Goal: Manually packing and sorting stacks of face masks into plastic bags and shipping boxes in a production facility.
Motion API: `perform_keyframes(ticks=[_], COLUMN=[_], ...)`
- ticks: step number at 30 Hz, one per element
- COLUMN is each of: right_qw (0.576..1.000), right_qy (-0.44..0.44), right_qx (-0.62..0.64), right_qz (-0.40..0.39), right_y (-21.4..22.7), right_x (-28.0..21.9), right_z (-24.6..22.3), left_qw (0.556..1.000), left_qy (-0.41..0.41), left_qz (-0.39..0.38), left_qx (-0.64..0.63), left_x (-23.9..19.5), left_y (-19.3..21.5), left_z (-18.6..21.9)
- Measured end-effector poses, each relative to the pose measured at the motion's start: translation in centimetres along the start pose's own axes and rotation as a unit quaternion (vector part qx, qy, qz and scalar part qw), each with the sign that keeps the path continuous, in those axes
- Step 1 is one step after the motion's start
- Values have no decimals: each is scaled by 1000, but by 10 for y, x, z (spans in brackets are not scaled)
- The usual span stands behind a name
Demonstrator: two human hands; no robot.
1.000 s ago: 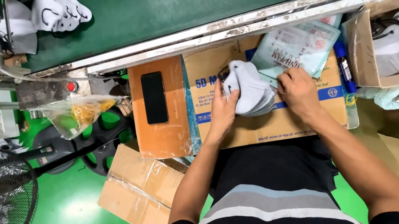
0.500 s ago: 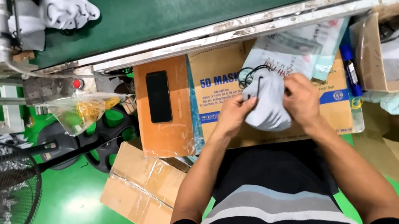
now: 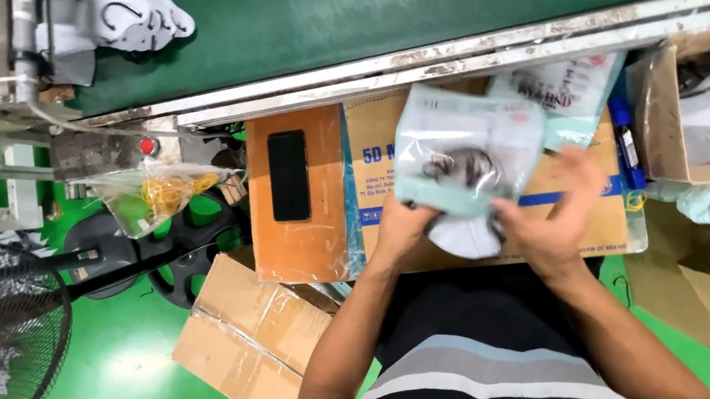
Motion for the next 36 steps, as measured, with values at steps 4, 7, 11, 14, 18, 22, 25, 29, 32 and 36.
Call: perform_keyframes(ticks=[4, 7, 11, 14, 18, 22, 25, 29, 32, 36], right_qw=[828, 681, 611, 596, 620, 615, 604, 687, 825, 966], right_qy=[-406, -541, -598, -613, -586, -585, -615, -333, -345, -131], right_qx=[387, 489, 503, 516, 522, 529, 493, 414, 258, 175], right_qz=[13, -66, 127, 46, 0, -4, -118, -496, -367, -137], right_y=[-34, -64, -57, -62, -83, -90, -90, -77, -34, 3], right_x=[-74, -120, -88, -100, -125, -124, -131, -161, -118, -12], right_z=[49, 64, 62, 60, 45, 31, 21, 4, 2, 4], left_qw=[999, 982, 910, 980, 977, 864, 900, 981, 969, 936], left_qy=[-4, -24, 94, 152, 82, 74, 54, -87, -47, -246], left_qz=[-31, -43, -28, -39, -40, -93, -63, 154, 125, 10], left_qx=[-28, -181, -403, -125, -195, -490, -427, 81, 209, 252], left_x=[-4, -11, -25, 2, 18, -7, -5, -24, -28, -35], left_y=[-12, -38, -56, -49, -37, -45, -40, -9, -3, -14], left_z=[-18, 2, -21, -97, -80, 11, 6, 39, 53, 40])
Point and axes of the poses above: each hand's wrist, its own x-axis towards the middle knuckle, its own y-axis out of the back of the hand, z = x × y, the point moved 3 cm from there along x, towards the middle knuckle, and after that the axes turned 10 degrees about y, right-handed, at the moved point
